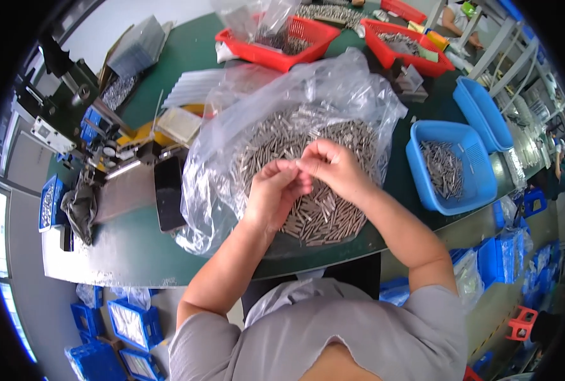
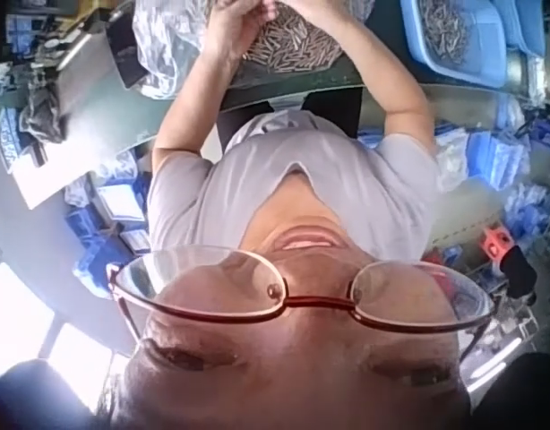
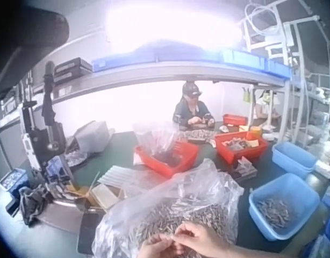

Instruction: The recorder is inspecting and sorting small metal pins at a workbench in a factory setting.

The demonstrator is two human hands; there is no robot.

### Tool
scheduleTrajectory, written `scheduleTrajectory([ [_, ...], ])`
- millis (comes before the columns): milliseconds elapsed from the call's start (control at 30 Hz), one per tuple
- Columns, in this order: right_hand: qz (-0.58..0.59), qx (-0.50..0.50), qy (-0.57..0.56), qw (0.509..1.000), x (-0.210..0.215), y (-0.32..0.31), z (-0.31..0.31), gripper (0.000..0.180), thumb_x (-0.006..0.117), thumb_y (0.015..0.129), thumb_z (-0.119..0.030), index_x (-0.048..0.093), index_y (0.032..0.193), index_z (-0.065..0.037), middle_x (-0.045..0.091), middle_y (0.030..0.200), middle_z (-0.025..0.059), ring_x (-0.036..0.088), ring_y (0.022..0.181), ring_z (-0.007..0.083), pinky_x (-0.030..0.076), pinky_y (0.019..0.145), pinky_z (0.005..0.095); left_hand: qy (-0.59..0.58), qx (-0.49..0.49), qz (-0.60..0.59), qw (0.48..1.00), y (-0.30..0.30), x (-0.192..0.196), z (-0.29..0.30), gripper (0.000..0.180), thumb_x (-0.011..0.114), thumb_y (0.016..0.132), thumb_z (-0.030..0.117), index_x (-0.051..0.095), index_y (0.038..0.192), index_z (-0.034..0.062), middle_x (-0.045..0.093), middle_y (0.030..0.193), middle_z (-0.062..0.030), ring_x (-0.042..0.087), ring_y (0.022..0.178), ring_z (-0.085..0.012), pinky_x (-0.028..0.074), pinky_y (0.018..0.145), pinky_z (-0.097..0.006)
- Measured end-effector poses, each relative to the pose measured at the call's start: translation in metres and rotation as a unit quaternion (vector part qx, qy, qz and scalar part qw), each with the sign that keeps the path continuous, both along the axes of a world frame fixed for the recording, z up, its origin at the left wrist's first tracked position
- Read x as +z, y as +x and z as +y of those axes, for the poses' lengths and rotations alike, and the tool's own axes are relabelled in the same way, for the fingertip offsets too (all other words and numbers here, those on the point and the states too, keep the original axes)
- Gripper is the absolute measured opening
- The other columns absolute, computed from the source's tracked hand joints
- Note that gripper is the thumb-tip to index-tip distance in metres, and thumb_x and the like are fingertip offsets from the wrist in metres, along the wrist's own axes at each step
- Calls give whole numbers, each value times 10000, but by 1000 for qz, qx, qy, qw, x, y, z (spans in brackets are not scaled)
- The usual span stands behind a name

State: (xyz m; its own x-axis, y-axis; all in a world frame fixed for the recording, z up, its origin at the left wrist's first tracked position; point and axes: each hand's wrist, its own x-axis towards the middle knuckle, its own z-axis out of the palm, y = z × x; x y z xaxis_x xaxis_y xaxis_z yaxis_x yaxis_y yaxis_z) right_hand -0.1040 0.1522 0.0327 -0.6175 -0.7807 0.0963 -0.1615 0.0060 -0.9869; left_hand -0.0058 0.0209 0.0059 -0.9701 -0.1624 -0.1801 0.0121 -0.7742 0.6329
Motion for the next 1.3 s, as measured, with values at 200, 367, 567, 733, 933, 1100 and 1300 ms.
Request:
scheduleTrajectory([
  [200, -22, -77, -87, 993, -3, 12, 2, 138, 630, 840, -139, 558, 817, -22, 552, 687, -12, 505, 608, 50, 419, 549, 202, -88, 55, 30, 994, 10, 14, 12, 89, 534, 885, 79, 543, 855, -4, 619, 778, -119, 612, 665, -183, 531, 635, -300],
  [367, -283, -40, -114, 952, -6, -9, 4, 147, 584, 875, -210, 522, 819, -89, 454, 644, -48, 340, 473, 18, 254, 413, 167, -103, 110, 8, 989, 6, 13, 5, 68, 552, 870, 74, 543, 862, 7, 613, 751, -96, 607, 660, -166, 527, 628, -287],
  [567, -91, -50, -33, 994, 1, 5, -9, 146, 589, 869, -195, 604, 859, -50, 519, 637, -49, 425, 522, 12, 328, 452, 171, -92, 72, 12, 993, -3, 13, 0, 74, 564, 862, 78, 534, 865, 10, 621, 777, -99, 610, 657, -168, 526, 621, -284],
  [733, -138, -74, -80, 984, -7, 7, -17, 126, 603, 859, -170, 617, 847, -45, 507, 627, -54, 389, 496, 4, 287, 435, 156, -63, 97, 17, 993, -4, 11, -1, 81, 581, 838, 73, 523, 807, 25, 608, 731, -104, 597, 628, -177, 515, 604, -297],
  [933, -316, -126, -173, 924, -11, -41, 11, 148, 538, 846, -171, 530, 779, -40, 490, 652, 15, 324, 443, 34, 237, 371, 175, -68, 149, 19, 986, -1, 15, -5, 84, 572, 837, 80, 539, 786, 23, 587, 698, -100, 573, 627, -177, 495, 597, -288],
  [1100, -178, -35, 64, 981, -9, -34, 1, 150, 613, 776, -158, 615, 845, -25, 555, 639, -4, 459, 524, 80, 326, 400, 221, -92, 170, 10, 981, 0, 11, -4, 81, 580, 850, 92, 549, 802, 35, 611, 753, -98, 601, 686, -169, 511, 621, -280],
  [1300, 436, -71, 268, 856, -19, -3, -20, 141, 628, 754, -220, 609, 803, -89, 633, 709, 104, 622, 718, 298, 476, 625, 414, -109, 181, -1, 977, -2, 12, -7, 73, 573, 853, 90, 540, 831, 29, 609, 750, -95, 601, 684, -166, 507, 622, -273],
])
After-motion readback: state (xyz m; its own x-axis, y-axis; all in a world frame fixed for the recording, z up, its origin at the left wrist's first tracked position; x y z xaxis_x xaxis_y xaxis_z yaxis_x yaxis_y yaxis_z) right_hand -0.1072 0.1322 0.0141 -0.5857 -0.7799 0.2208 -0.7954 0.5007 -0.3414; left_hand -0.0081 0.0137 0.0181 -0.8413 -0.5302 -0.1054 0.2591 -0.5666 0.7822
